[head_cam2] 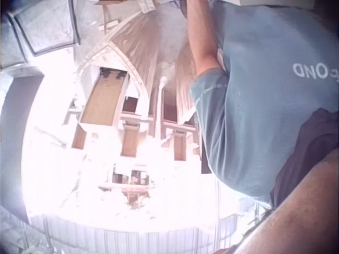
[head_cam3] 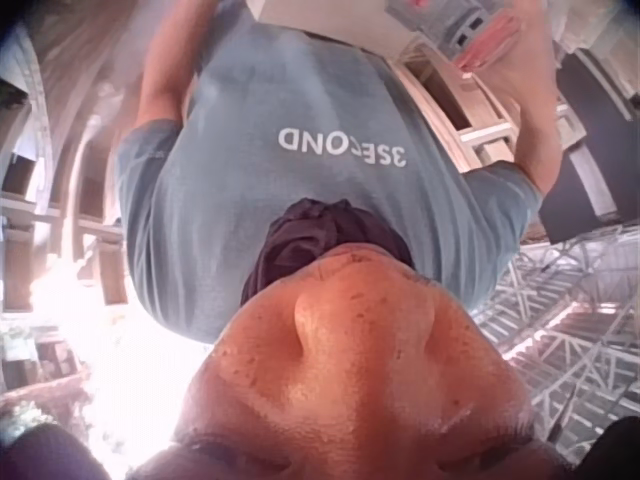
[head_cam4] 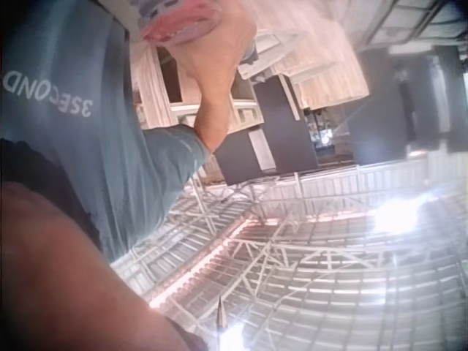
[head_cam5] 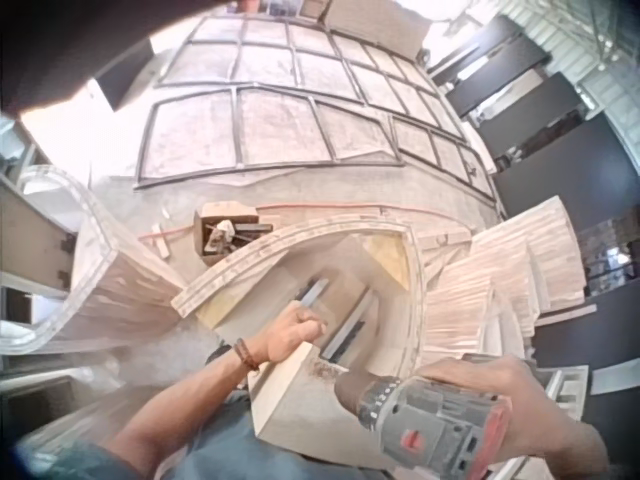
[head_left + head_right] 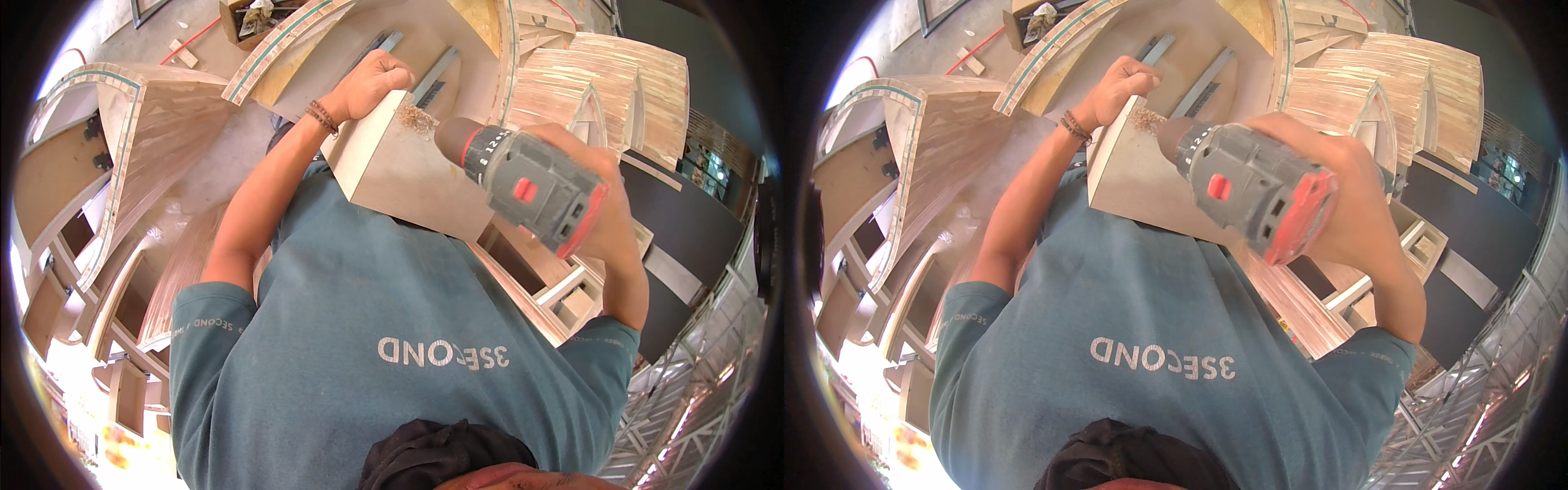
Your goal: The person uses a cordless drill to create holes in the side panels of a small wooden drawer box. They hold the drawer steady with one hand while operating the drill with the other, drilling multiple holes into the same piece of wood before moving to another drawer unit.
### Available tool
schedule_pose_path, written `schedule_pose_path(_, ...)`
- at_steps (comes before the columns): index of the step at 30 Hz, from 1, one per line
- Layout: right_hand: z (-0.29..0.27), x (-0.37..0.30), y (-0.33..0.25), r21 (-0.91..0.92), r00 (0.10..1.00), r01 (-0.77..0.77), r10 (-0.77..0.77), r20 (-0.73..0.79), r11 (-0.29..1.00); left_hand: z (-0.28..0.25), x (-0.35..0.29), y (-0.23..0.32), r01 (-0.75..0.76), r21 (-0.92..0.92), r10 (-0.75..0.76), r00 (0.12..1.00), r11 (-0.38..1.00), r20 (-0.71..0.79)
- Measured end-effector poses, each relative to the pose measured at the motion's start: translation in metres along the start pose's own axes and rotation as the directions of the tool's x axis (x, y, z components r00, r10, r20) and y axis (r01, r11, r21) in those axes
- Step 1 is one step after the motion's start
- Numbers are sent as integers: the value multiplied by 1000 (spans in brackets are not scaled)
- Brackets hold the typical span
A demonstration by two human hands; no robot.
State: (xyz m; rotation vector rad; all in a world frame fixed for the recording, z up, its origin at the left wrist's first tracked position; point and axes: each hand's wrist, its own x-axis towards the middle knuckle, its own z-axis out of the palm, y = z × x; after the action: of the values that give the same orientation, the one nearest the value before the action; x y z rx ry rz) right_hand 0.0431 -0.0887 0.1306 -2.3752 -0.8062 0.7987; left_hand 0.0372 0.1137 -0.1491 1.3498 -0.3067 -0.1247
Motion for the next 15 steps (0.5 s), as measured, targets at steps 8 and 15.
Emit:
schedule_pose_path(8,-25,27,-30,-224,982,79,-37,185,971,8,7,-7,38,34,-37,999,999,-29)
schedule_pose_path(15,-41,64,-59,-442,950,197,-59,307,875,14,12,-11,60,8,-60,997,998,-54)
